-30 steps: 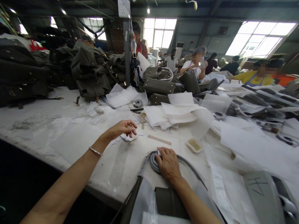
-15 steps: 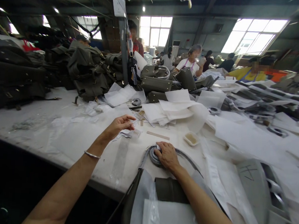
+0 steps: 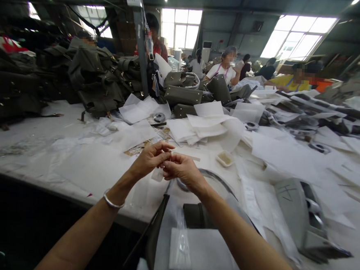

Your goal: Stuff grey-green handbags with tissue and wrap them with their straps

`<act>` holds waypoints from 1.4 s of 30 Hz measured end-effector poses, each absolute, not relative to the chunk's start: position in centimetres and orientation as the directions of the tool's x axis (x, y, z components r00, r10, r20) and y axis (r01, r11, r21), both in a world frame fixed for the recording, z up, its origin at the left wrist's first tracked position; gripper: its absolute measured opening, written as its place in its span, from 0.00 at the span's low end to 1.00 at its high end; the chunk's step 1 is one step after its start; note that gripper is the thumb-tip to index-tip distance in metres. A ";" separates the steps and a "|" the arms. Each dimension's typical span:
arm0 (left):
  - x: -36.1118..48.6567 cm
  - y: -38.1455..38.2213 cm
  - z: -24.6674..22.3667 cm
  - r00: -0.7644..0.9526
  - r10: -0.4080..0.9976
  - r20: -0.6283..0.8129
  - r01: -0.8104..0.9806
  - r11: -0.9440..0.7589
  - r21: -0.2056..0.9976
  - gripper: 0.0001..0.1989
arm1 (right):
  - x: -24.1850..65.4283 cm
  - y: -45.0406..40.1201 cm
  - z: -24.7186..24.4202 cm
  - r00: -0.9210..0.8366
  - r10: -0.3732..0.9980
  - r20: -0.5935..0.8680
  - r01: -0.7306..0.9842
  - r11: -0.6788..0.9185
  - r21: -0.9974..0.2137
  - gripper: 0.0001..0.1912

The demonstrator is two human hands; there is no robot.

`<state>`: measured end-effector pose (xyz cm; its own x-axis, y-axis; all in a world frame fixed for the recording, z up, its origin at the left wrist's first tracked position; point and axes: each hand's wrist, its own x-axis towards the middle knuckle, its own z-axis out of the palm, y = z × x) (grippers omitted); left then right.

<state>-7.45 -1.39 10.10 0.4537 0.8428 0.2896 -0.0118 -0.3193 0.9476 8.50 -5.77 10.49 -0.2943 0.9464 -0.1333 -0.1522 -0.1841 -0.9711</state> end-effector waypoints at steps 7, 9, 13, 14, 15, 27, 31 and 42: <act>-6.8 -2.9 8.7 0.503 0.814 0.290 -0.176 -0.232 0.957 0.23 | 9.8 -7.2 12.0 -0.252 0.960 -0.118 -0.170 -0.164 -0.972 0.24; -6.3 -3.8 8.1 0.595 0.765 0.246 -0.212 -0.147 0.966 0.23 | 9.9 -7.6 12.7 -0.236 0.970 -0.051 -0.169 -0.092 -0.981 0.24; -5.6 -5.6 7.5 0.664 0.731 0.157 -0.241 0.011 0.970 0.21 | 10.4 -8.3 13.5 -0.094 0.993 0.071 -0.010 0.071 -0.997 0.23; -5.5 -6.0 7.5 0.675 0.727 0.126 -0.241 0.055 0.969 0.21 | 10.5 -8.3 13.6 -0.047 0.993 0.105 0.037 0.107 -0.994 0.22; -5.4 -6.4 7.5 0.687 0.721 0.093 -0.233 0.097 0.968 0.22 | 10.7 -8.4 13.6 -0.006 0.989 0.144 0.075 0.144 -0.987 0.22; -5.1 -8.8 5.6 0.755 0.655 -0.015 -0.136 0.178 0.975 0.15 | 12.0 -9.3 12.5 -0.073 0.991 -0.113 -0.420 -0.134 -0.897 0.15; -6.0 -8.7 4.3 0.721 0.693 -0.010 -0.176 0.197 0.964 0.16 | 13.0 -9.1 12.0 -0.010 0.987 -0.159 -0.377 -0.151 -0.914 0.16; -8.3 -5.3 0.0 0.265 0.953 -0.148 0.312 0.061 0.948 0.10 | 12.4 -8.9 9.1 -0.207 0.933 -0.294 0.579 -0.126 -0.806 0.14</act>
